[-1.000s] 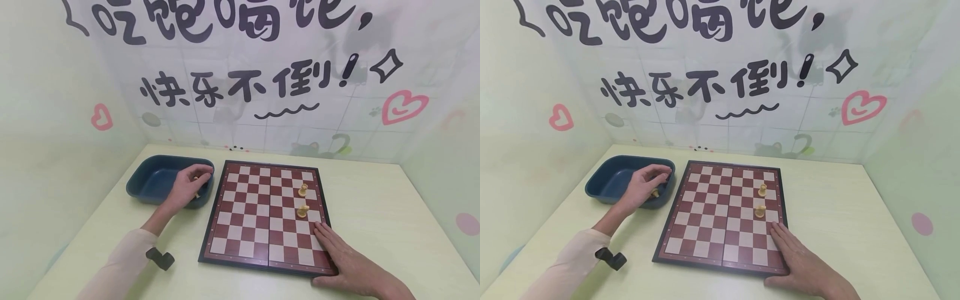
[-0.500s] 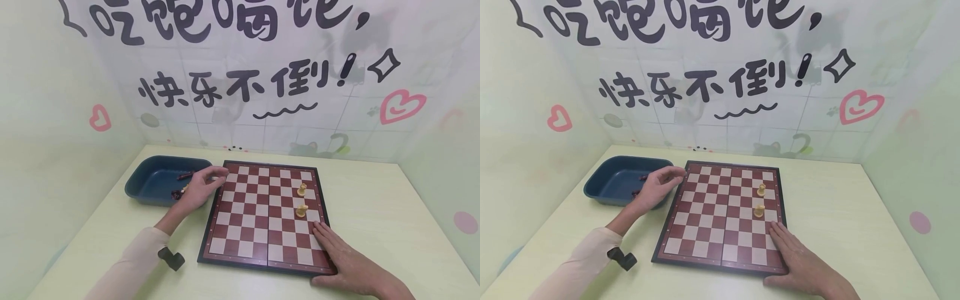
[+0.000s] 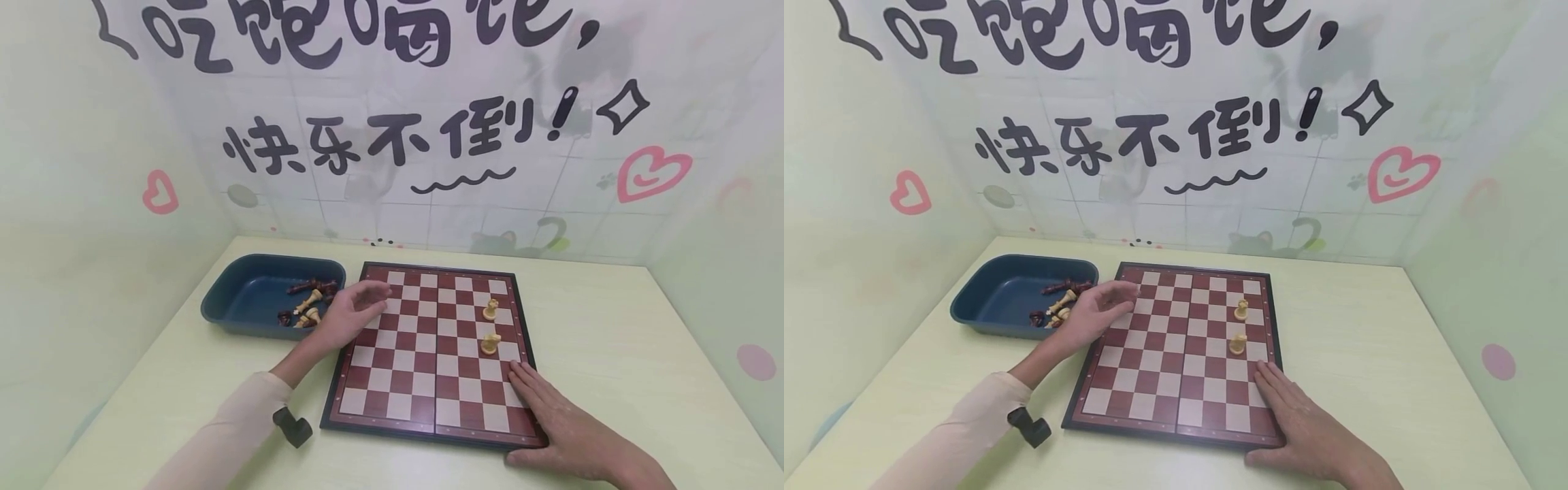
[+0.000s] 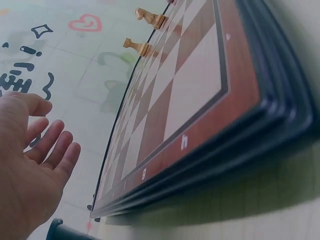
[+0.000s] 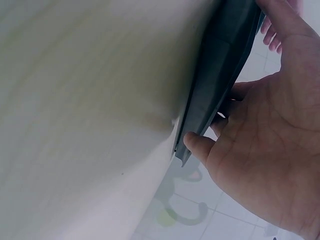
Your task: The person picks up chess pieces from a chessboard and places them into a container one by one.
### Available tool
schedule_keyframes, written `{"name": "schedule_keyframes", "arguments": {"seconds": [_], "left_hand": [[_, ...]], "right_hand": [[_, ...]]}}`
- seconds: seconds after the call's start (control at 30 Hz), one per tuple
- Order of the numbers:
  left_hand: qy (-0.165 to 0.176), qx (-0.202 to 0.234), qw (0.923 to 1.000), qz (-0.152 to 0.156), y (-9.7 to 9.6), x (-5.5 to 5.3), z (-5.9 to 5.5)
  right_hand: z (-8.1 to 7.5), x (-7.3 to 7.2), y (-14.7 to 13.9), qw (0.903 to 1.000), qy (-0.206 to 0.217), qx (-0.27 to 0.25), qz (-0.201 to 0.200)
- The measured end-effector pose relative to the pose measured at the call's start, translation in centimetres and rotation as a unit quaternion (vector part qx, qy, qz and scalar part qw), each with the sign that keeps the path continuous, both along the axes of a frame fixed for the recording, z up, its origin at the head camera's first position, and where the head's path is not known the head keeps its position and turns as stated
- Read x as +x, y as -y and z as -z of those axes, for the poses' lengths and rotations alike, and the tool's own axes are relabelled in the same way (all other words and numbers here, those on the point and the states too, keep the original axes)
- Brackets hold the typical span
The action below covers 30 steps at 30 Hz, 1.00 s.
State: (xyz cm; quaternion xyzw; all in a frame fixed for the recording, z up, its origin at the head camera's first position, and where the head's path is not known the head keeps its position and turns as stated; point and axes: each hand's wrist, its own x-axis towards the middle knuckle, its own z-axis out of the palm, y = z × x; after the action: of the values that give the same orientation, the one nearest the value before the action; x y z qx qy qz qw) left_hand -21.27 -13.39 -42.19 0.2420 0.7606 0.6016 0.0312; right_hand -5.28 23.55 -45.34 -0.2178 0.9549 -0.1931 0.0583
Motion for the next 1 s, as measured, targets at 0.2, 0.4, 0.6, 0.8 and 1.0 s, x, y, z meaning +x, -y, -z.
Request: {"name": "schedule_keyframes", "arguments": {"seconds": [0.2,0.4,0.6,0.8,1.0], "left_hand": [[0.000,-0.004,1.0000,0.005,-0.6,0.0,0.1],[-0.016,0.000,0.9999,0.004,-1.5,0.0,0.0],[-0.006,0.004,0.9997,0.021,-2.5,-0.1,0.1],[0.011,0.002,0.9997,0.022,-3.0,-0.1,-0.1],[-0.004,-0.011,0.9996,0.024,-4.0,-0.2,-0.2]], "right_hand": [[0.1,-0.1,0.0,0.9999,-0.005,-0.012,-0.008],[0.1,0.0,-0.1,0.9998,-0.012,-0.015,-0.011],[0.2,-0.1,-0.1,0.9999,-0.004,-0.009,-0.006],[0.1,0.0,-0.1,0.9995,-0.020,-0.014,-0.019],[0.1,-0.1,-0.1,0.9996,-0.019,-0.010,-0.018]]}}
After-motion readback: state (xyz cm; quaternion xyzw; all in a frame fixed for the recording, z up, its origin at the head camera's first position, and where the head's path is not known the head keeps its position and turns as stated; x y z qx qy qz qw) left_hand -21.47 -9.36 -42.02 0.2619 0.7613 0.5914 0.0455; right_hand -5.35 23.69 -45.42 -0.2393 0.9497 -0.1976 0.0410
